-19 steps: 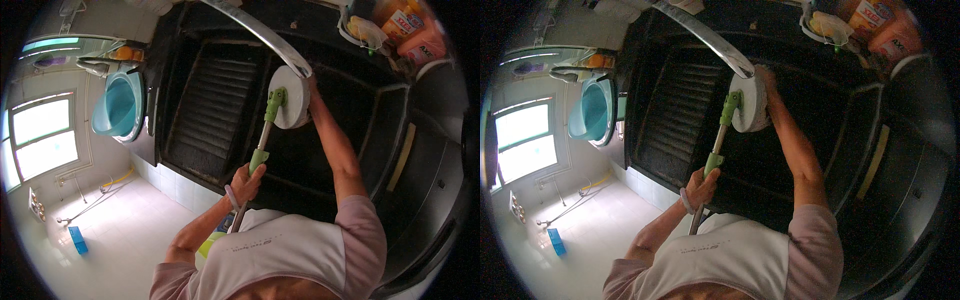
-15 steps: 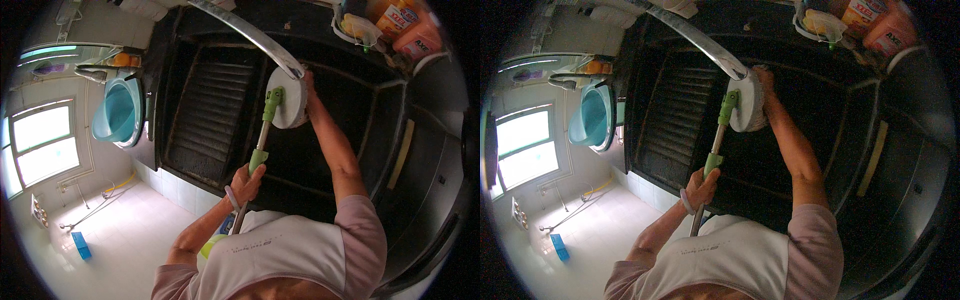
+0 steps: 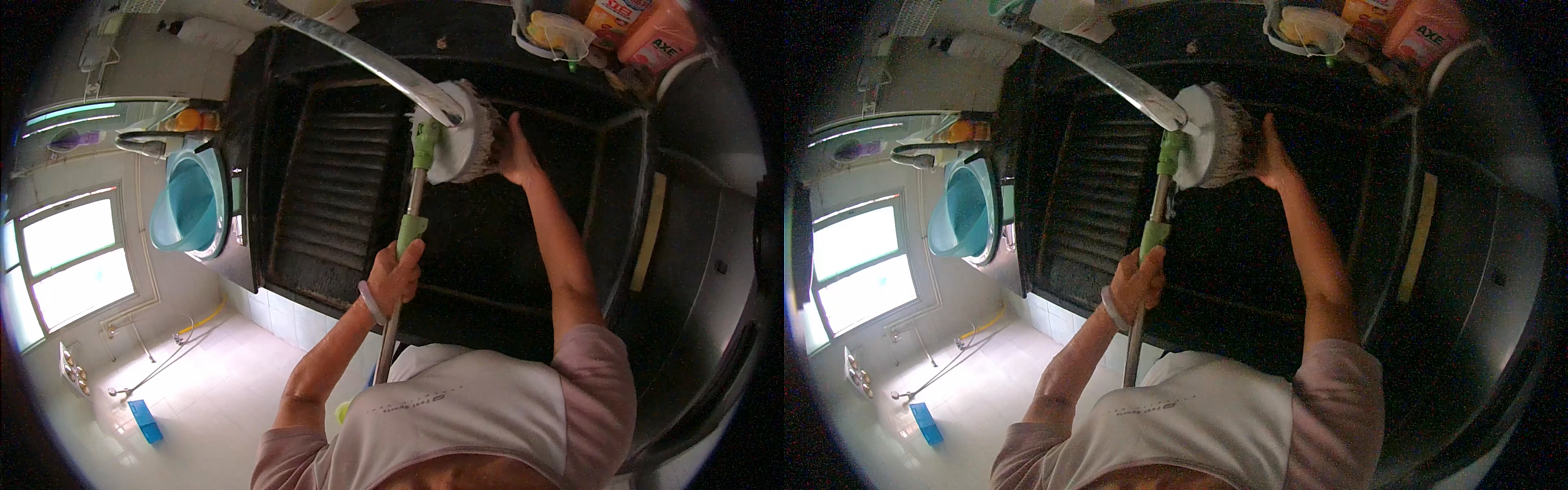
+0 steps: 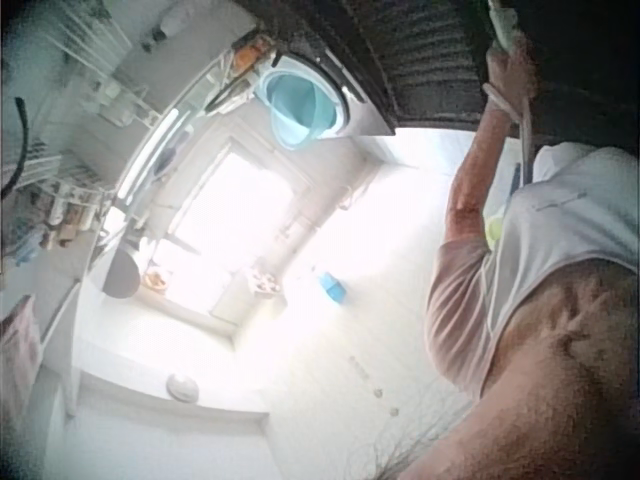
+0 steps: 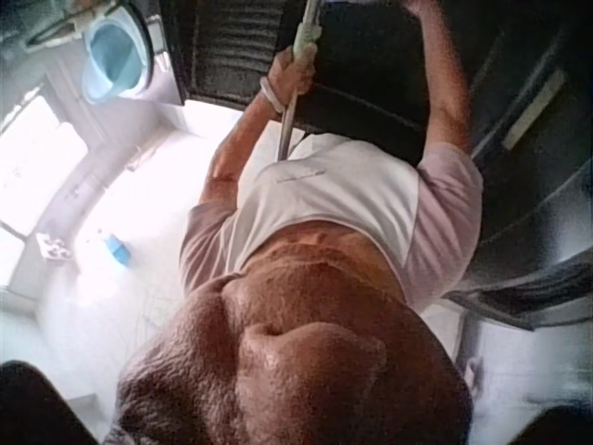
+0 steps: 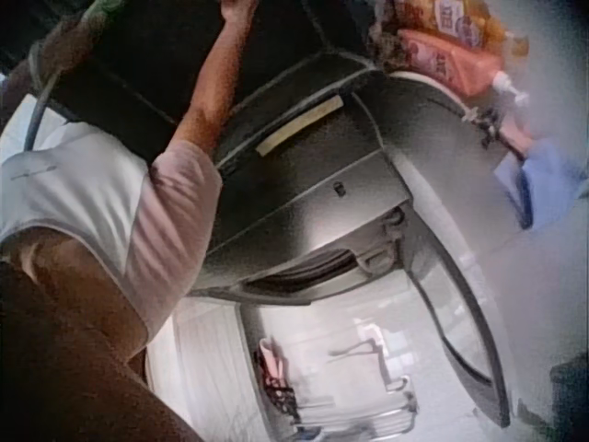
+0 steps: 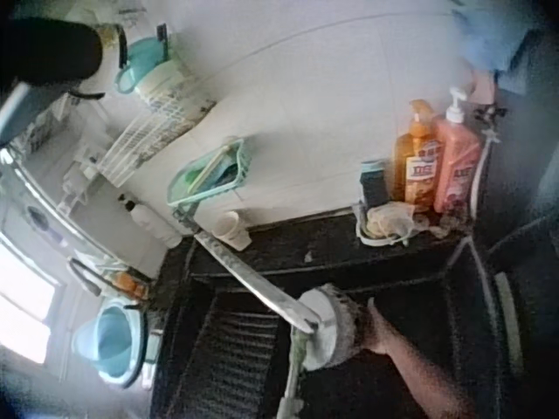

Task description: The person cleans a mop head by holding it under a running faucet in a sink and rinsing it by hand.

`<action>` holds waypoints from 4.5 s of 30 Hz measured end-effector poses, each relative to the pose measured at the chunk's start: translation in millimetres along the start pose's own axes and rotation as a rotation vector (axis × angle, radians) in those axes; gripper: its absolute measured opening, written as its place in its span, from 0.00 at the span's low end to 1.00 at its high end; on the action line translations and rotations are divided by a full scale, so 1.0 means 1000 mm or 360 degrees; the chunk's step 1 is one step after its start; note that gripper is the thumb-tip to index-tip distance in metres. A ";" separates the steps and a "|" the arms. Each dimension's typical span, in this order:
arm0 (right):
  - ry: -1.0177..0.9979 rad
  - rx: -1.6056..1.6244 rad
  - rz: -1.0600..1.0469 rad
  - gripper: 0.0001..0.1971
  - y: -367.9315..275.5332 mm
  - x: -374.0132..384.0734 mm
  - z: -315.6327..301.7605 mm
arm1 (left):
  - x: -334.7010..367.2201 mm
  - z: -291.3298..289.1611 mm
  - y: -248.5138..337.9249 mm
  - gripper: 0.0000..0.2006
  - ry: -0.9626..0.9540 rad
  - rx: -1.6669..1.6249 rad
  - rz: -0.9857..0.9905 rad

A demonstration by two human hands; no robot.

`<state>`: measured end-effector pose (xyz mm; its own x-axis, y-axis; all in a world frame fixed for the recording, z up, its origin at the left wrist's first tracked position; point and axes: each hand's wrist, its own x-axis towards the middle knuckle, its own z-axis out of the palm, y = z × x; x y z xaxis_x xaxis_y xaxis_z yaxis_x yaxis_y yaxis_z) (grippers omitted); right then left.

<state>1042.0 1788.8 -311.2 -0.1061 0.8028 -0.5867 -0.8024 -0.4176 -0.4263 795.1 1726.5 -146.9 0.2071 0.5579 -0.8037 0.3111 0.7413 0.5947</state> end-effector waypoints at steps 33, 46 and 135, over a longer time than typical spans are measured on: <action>-0.0485 -0.0803 -0.0692 0.07 -0.023 -0.036 0.021 | -0.011 -0.030 -0.001 0.09 -0.0201 -0.0308 -0.0023; -0.0259 -0.0782 0.0167 0.34 -0.007 0.066 0.035 | -0.023 -0.040 -0.048 0.16 0.0453 0.1379 0.0631; 0.0432 -0.1278 -0.1011 0.17 0.039 0.036 0.061 | 0.027 -0.044 -0.020 0.24 -0.0296 -0.0707 -0.0383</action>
<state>971.3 1828.0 -306.9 0.4113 0.8919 -0.1883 -0.0305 -0.1930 -0.9807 753.8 1742.7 -179.6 0.3514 0.3073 -0.8843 -0.0441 0.9490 0.3123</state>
